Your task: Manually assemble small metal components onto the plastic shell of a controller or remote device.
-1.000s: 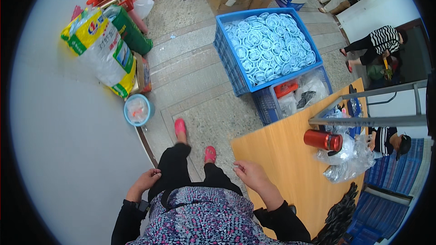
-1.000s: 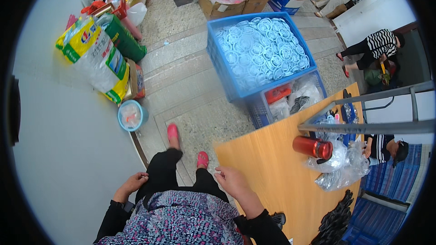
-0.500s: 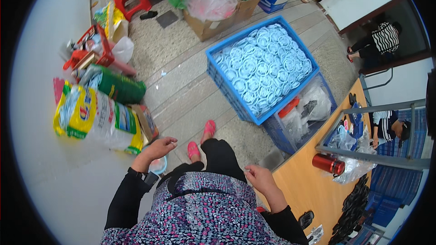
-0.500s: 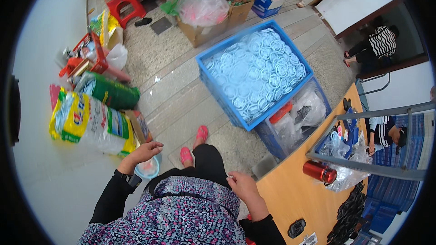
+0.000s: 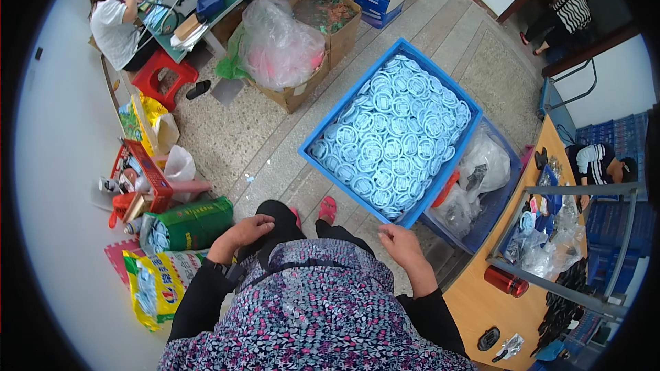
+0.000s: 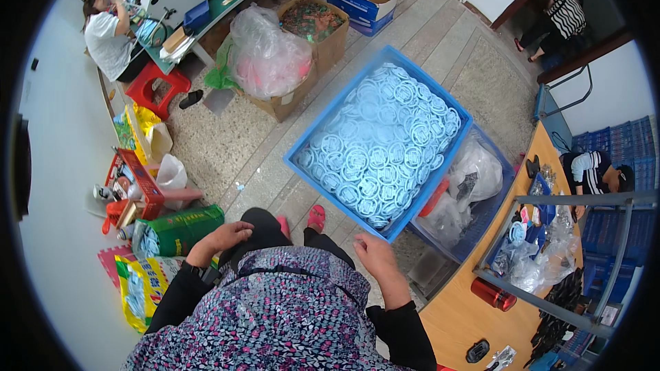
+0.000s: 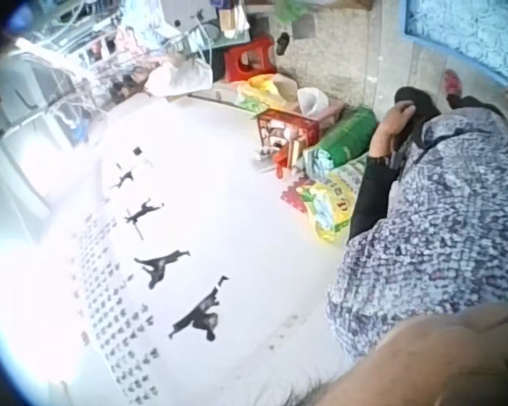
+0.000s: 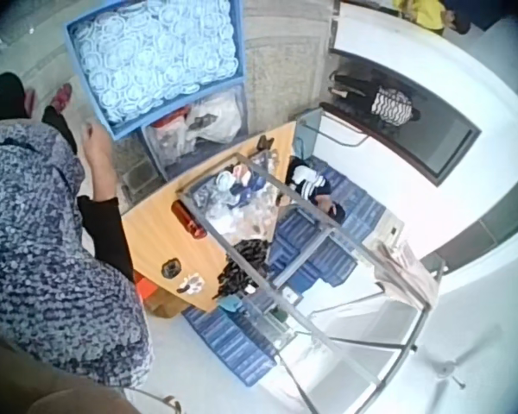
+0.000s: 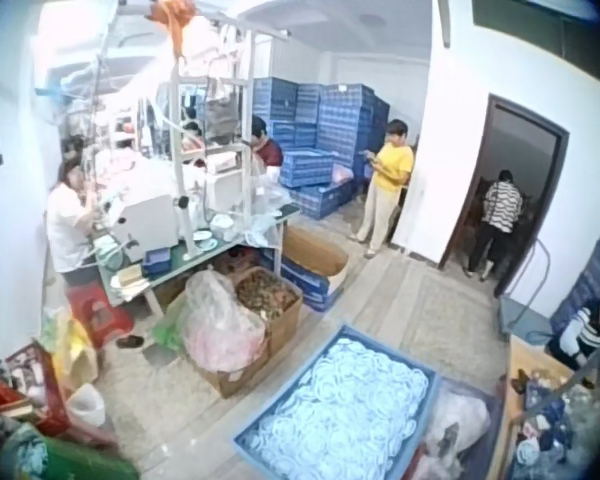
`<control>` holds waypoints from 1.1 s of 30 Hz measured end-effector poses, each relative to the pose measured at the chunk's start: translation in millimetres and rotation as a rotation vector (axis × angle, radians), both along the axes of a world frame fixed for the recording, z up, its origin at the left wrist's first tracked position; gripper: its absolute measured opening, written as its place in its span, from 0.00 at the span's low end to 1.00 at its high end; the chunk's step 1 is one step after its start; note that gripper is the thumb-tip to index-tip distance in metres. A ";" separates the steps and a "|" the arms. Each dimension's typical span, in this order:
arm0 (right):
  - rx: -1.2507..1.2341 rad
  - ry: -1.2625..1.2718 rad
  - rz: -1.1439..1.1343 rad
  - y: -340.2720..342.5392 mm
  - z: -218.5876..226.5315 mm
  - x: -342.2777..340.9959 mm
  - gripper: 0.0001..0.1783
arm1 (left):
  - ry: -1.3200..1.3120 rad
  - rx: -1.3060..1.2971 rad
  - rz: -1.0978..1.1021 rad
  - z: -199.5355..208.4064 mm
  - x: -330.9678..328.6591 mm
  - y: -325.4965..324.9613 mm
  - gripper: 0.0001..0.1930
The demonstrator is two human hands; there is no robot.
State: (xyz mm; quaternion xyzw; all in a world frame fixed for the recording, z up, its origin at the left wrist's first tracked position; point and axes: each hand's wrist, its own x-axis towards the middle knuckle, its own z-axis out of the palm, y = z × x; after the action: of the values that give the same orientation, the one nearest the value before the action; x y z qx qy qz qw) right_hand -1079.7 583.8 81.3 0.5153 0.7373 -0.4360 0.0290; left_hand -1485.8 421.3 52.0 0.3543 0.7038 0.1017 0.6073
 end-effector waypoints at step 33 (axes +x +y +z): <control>-0.083 -0.066 -1.281 46.7 -16.2 -235.4 0.15 | 0.060 0.168 -1.228 -100.8 -151.9 603.1 0.22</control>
State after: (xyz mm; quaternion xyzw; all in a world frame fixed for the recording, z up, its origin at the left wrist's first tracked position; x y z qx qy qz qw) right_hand -1315.0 630.5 65.1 0.8652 0.2648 -0.3788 -0.1946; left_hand -1637.7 1024.3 -48.8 0.7439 0.3778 -0.2213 0.5048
